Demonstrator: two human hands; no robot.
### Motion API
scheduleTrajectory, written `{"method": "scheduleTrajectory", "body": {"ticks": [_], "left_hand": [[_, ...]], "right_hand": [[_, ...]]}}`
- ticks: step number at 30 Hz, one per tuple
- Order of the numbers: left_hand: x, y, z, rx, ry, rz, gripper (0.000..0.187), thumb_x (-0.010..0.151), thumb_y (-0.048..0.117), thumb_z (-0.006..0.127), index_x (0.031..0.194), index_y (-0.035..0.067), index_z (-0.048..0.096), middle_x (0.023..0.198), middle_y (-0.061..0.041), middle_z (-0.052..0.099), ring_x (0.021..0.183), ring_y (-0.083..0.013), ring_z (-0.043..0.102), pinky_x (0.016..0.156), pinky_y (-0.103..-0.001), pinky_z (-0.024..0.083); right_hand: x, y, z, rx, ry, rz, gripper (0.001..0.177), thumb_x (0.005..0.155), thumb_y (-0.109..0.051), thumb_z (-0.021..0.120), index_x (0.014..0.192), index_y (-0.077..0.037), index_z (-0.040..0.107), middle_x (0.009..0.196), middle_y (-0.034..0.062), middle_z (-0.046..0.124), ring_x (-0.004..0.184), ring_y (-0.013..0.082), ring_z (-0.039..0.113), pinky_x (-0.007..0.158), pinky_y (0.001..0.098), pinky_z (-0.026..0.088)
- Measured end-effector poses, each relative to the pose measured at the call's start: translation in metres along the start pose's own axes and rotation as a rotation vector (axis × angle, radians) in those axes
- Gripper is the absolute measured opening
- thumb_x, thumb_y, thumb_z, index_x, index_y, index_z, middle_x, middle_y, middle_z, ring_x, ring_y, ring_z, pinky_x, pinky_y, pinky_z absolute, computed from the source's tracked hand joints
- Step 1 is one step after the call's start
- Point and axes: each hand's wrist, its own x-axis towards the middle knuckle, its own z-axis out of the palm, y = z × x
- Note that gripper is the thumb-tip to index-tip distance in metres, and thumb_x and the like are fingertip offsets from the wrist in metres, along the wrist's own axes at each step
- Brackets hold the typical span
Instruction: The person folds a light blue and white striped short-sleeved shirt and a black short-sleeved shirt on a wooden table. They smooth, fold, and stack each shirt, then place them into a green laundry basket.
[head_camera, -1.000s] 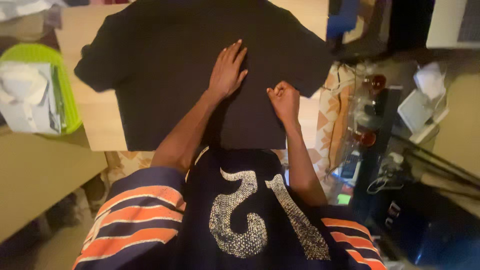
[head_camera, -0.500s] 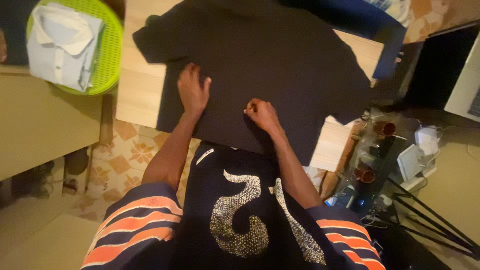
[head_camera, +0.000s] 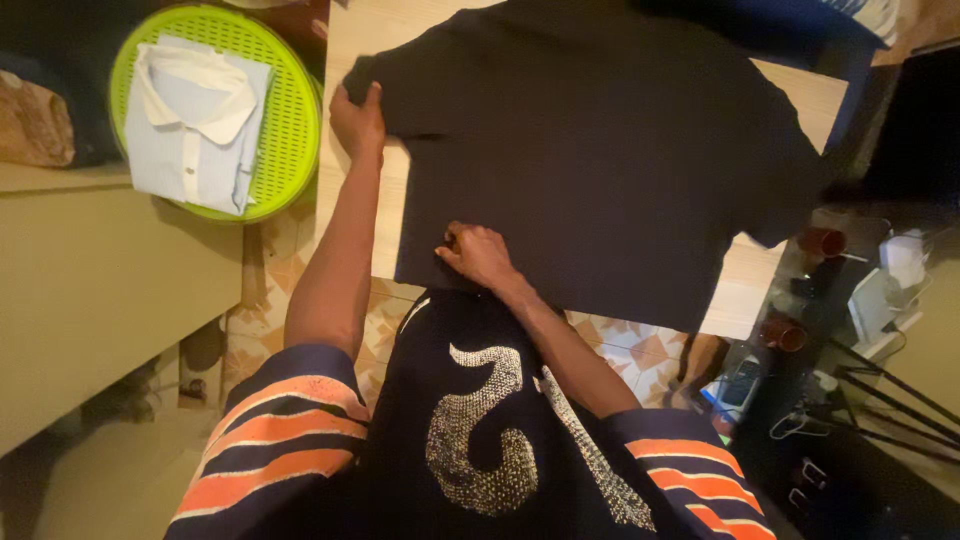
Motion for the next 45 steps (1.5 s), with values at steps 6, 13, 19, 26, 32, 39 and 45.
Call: {"method": "scheduleTrajectory", "body": {"ticks": [6, 13, 19, 26, 32, 39, 45], "left_hand": [[0.062, -0.015, 0.025, -0.007, 0.112, 0.166, 0.039, 0.087, 0.024, 0.08, 0.116, 0.001, 0.067, 0.115, -0.019, 0.073, 0.107, -0.0364, 0.07, 0.095, -0.043, 0.052], [0.088, -0.026, 0.029, -0.143, -0.212, 0.156, 0.032, 0.09, 0.02, 0.08, 0.108, -0.001, 0.063, 0.108, -0.018, 0.073, 0.103, -0.0353, 0.07, 0.094, -0.043, 0.052], [0.104, -0.039, 0.031, -0.299, -0.214, 0.261, 0.042, 0.104, 0.012, 0.071, 0.138, -0.001, 0.05, 0.146, -0.023, 0.051, 0.135, -0.0324, 0.051, 0.113, -0.041, 0.039], [0.109, -0.036, 0.019, -0.477, -0.31, 0.043, 0.054, 0.1, 0.008, 0.068, 0.147, 0.006, 0.042, 0.14, -0.018, 0.062, 0.13, -0.0278, 0.06, 0.112, -0.039, 0.045], [0.047, -0.032, -0.008, -0.201, -0.058, 0.012, 0.044, 0.092, 0.015, 0.078, 0.129, 0.003, 0.056, 0.116, -0.017, 0.071, 0.102, -0.0261, 0.071, 0.093, -0.036, 0.055], [-0.099, -0.03, -0.069, 0.172, -0.128, -0.004, 0.039, 0.088, 0.041, 0.081, 0.103, 0.007, 0.073, 0.083, -0.013, 0.074, 0.075, -0.0299, 0.071, 0.071, -0.042, 0.054], [-0.159, -0.038, -0.108, 0.248, -0.388, -0.102, 0.037, 0.082, 0.045, 0.081, 0.089, 0.01, 0.076, 0.079, -0.009, 0.075, 0.066, -0.0233, 0.069, 0.064, -0.039, 0.053]], "right_hand": [[0.02, -0.046, 0.017, -0.09, 0.049, -0.067, 0.056, 0.081, -0.046, 0.077, 0.113, -0.002, 0.065, 0.081, 0.0188, 0.074, 0.078, 0.037, 0.073, 0.07, 0.0481, 0.057], [0.041, -0.045, 0.061, -0.263, 0.079, 0.021, 0.047, 0.086, -0.051, 0.068, 0.075, -0.006, 0.074, 0.075, 0.0202, 0.072, 0.072, 0.0344, 0.073, 0.071, 0.0463, 0.058], [0.056, -0.049, 0.083, -0.051, 0.056, -0.017, 0.035, 0.09, -0.037, 0.062, 0.079, -0.006, 0.074, 0.076, 0.0229, 0.071, 0.072, 0.0368, 0.073, 0.072, 0.0474, 0.059], [0.049, -0.053, 0.082, 0.012, -0.174, -0.043, 0.037, 0.089, -0.04, 0.067, 0.086, -0.005, 0.077, 0.084, 0.025, 0.072, 0.079, 0.041, 0.071, 0.079, 0.0507, 0.057], [0.036, -0.018, 0.085, 0.075, -0.359, -0.15, 0.034, 0.085, -0.039, 0.073, 0.093, -0.006, 0.075, 0.087, 0.0137, 0.077, 0.085, 0.0317, 0.072, 0.076, 0.0465, 0.055], [0.022, 0.022, 0.058, 0.691, -0.254, 0.01, 0.02, 0.098, -0.023, 0.065, 0.102, -0.005, 0.072, 0.091, 0.0045, 0.077, 0.081, 0.0126, 0.073, 0.074, 0.0305, 0.06], [0.063, 0.021, 0.009, 0.579, 0.144, -0.063, 0.017, 0.097, -0.019, 0.068, 0.097, -0.003, 0.073, 0.087, 0.0057, 0.074, 0.078, 0.0129, 0.066, 0.071, 0.0322, 0.056]]}}
